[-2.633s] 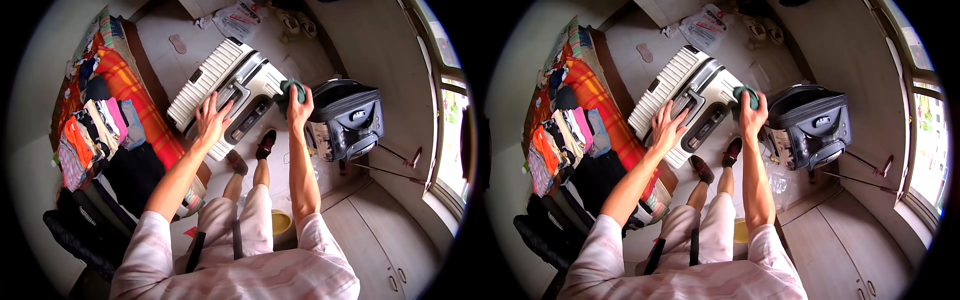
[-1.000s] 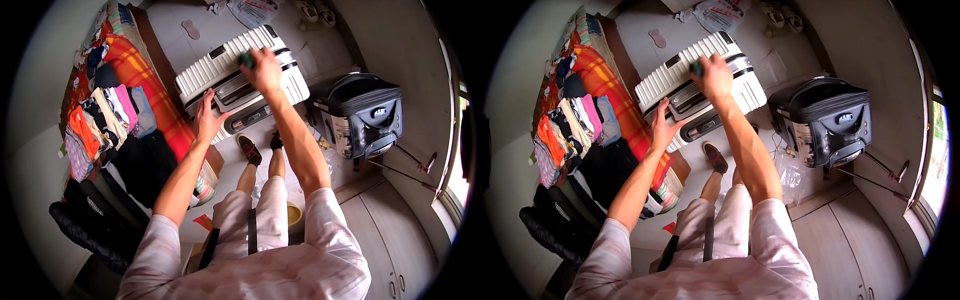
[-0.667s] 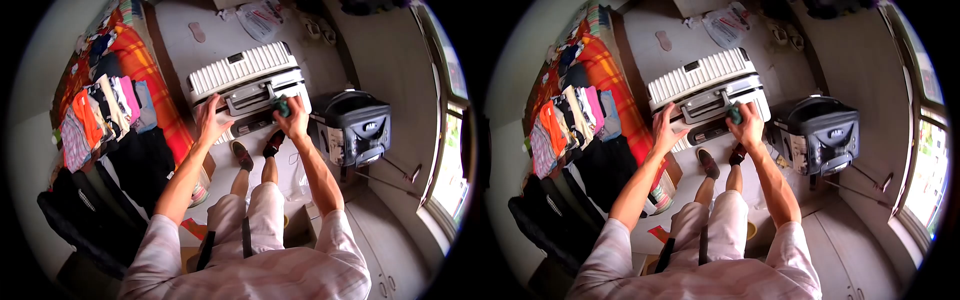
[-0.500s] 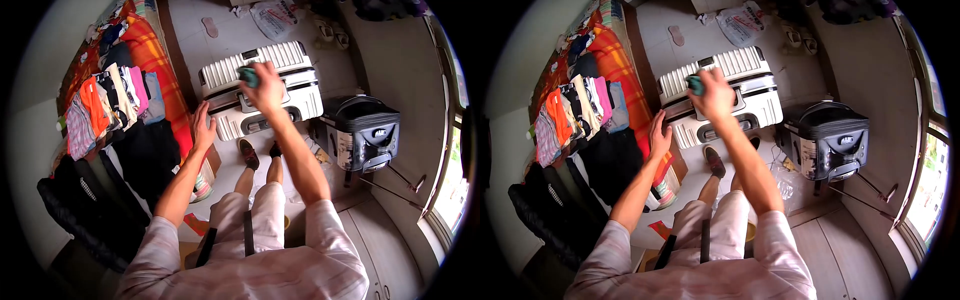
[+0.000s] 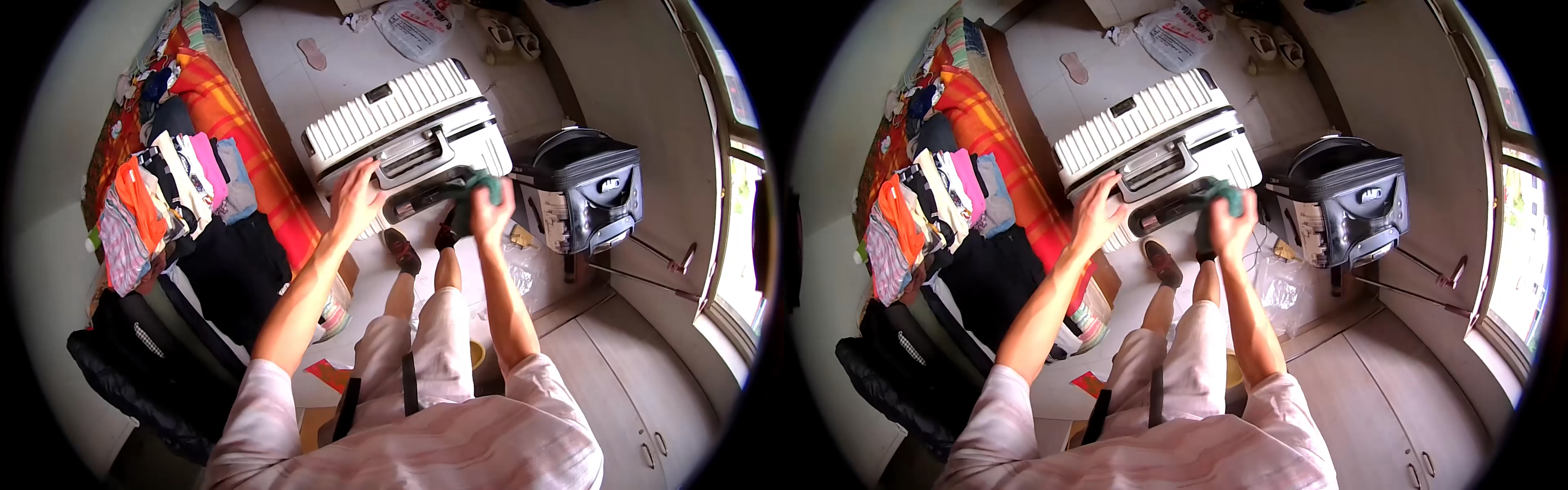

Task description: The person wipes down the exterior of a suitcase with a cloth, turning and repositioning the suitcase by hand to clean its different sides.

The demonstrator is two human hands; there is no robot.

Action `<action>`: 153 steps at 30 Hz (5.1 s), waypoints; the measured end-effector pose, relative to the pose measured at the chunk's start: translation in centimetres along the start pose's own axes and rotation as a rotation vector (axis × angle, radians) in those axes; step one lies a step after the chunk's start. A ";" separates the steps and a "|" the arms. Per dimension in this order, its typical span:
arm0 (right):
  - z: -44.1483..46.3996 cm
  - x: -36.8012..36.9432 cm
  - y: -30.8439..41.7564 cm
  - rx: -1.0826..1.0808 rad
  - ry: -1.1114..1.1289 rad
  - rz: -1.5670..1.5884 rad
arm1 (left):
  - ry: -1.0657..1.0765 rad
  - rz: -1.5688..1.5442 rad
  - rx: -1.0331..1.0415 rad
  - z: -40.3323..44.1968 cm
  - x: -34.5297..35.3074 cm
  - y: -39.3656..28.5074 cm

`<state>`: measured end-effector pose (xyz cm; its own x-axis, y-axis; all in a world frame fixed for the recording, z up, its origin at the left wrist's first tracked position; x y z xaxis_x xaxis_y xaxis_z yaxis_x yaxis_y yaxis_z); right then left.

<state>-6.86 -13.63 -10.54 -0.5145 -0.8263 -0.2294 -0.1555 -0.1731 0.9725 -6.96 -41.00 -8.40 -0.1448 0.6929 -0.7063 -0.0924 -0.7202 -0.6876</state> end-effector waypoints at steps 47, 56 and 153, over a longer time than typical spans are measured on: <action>-4.5 15.3 2.0 0.500 0.128 0.526 | 0.072 -0.302 -0.420 -3.7 1.1 4.8; -0.8 -5.8 -1.9 0.496 -0.215 0.843 | 0.191 0.281 0.228 0.7 2.4 0.3; -5.7 12.6 -0.1 -0.711 0.776 -0.429 | 0.205 -0.276 -0.660 8.2 4.2 7.7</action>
<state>-8.55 -27.10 -13.26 0.1659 -0.6912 -0.7033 0.4487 -0.5822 0.6780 -16.36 -43.92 -15.33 -0.0088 0.8846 -0.4663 0.5220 -0.3937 -0.7566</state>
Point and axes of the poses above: each hand's wrist, its own z-axis towards the middle knuckle, its own x-axis out of the palm, y = z × x, the point moved 3 cm from there along z, towards the middle knuckle, and after that the axes turned 11 degrees about -y, right-handed, at the moved point
